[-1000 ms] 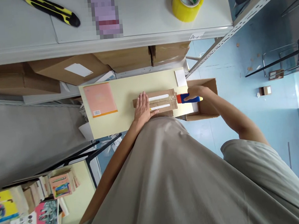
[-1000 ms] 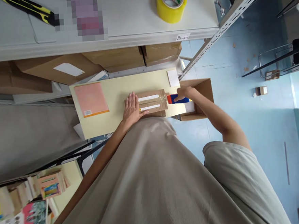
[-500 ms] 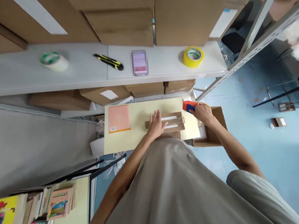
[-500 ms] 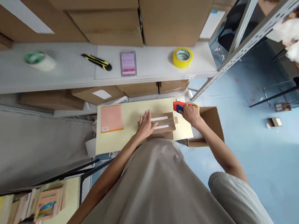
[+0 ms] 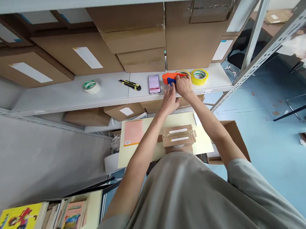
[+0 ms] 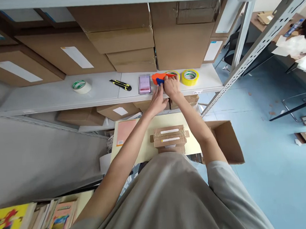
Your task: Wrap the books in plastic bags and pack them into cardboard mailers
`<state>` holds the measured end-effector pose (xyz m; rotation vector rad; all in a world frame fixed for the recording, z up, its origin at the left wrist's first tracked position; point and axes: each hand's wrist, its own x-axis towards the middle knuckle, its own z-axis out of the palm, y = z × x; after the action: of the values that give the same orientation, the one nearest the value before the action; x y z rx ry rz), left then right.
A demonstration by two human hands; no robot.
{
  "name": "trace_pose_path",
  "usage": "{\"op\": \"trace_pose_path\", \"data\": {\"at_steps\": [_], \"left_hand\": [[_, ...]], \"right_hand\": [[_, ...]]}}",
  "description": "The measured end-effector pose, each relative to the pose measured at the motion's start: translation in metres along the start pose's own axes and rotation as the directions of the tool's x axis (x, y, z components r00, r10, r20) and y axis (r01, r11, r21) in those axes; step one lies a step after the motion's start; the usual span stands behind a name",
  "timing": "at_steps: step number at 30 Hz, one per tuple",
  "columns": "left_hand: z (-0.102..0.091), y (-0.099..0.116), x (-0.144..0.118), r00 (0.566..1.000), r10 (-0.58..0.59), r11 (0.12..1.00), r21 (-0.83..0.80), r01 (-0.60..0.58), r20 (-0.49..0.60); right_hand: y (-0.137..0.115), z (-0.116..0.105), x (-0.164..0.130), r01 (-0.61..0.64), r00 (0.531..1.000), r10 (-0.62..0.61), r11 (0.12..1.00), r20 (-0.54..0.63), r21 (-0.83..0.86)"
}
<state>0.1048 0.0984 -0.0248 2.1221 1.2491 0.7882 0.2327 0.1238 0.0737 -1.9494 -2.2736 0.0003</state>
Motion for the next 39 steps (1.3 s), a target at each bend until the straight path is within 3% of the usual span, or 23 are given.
{"op": "trace_pose_path", "data": {"at_steps": [3,6,9,11,12,15,16,18,21,25,29,33,36,39], "left_hand": [[0.011,-0.002,-0.018,1.000,-0.024,0.998,-0.060,0.023,-0.012],[0.016,-0.014,-0.070,0.990,-0.143,0.985,-0.101,0.143,0.007],[0.017,-0.034,-0.147,0.925,-0.380,0.919,-0.109,0.378,0.004],[0.020,-0.045,-0.197,0.838,-0.545,0.831,-0.117,0.544,0.023],[0.024,-0.048,-0.218,0.793,-0.608,0.785,-0.116,0.609,0.052],[0.044,-0.046,-0.253,0.700,-0.699,0.699,-0.067,0.712,0.150],[0.052,-0.042,-0.256,0.686,-0.710,0.690,-0.040,0.723,0.162],[0.068,-0.036,-0.255,0.670,-0.728,0.678,0.008,0.735,0.144],[0.083,-0.034,-0.250,0.646,-0.757,0.651,0.029,0.759,0.099],[0.085,-0.046,-0.259,0.629,-0.766,0.631,-0.027,0.775,0.130],[0.085,-0.057,-0.274,0.659,-0.734,0.593,-0.318,0.739,0.164],[0.082,-0.055,-0.282,0.657,-0.749,0.521,-0.534,0.666,0.089],[0.067,-0.057,-0.288,0.709,-0.704,0.620,-0.521,0.587,-0.041],[0.050,-0.067,-0.300,0.747,-0.646,0.735,-0.392,0.553,-0.158]], "right_hand": [[-0.006,0.009,0.012,0.009,0.998,-0.008,1.000,0.060,-0.012],[0.009,0.020,-0.006,0.008,0.999,-0.009,0.999,-0.039,-0.034],[0.037,0.046,-0.066,-0.048,0.997,0.046,0.999,-0.068,-0.021],[0.052,0.070,-0.122,-0.133,0.989,0.129,0.990,0.071,0.042],[0.056,0.083,-0.152,-0.186,0.965,0.169,0.980,0.200,0.073],[0.054,0.119,-0.226,-0.343,0.789,0.241,0.936,0.565,0.080],[0.051,0.128,-0.243,-0.379,0.750,0.262,0.923,0.607,0.070],[0.044,0.144,-0.265,-0.438,0.724,0.305,0.896,0.618,0.070],[0.042,0.159,-0.278,-0.507,0.740,0.342,0.849,0.579,0.146],[0.055,0.174,-0.291,-0.531,0.787,0.323,0.789,0.525,0.310],[0.065,0.181,-0.305,-0.544,0.810,0.322,0.727,0.490,0.420],[0.065,0.166,-0.304,-0.505,0.844,0.287,0.710,0.453,0.491],[0.064,0.146,-0.293,-0.361,0.926,0.217,0.747,0.308,0.559],[0.064,0.142,-0.280,-0.279,0.958,0.174,0.748,0.227,0.602]]}}
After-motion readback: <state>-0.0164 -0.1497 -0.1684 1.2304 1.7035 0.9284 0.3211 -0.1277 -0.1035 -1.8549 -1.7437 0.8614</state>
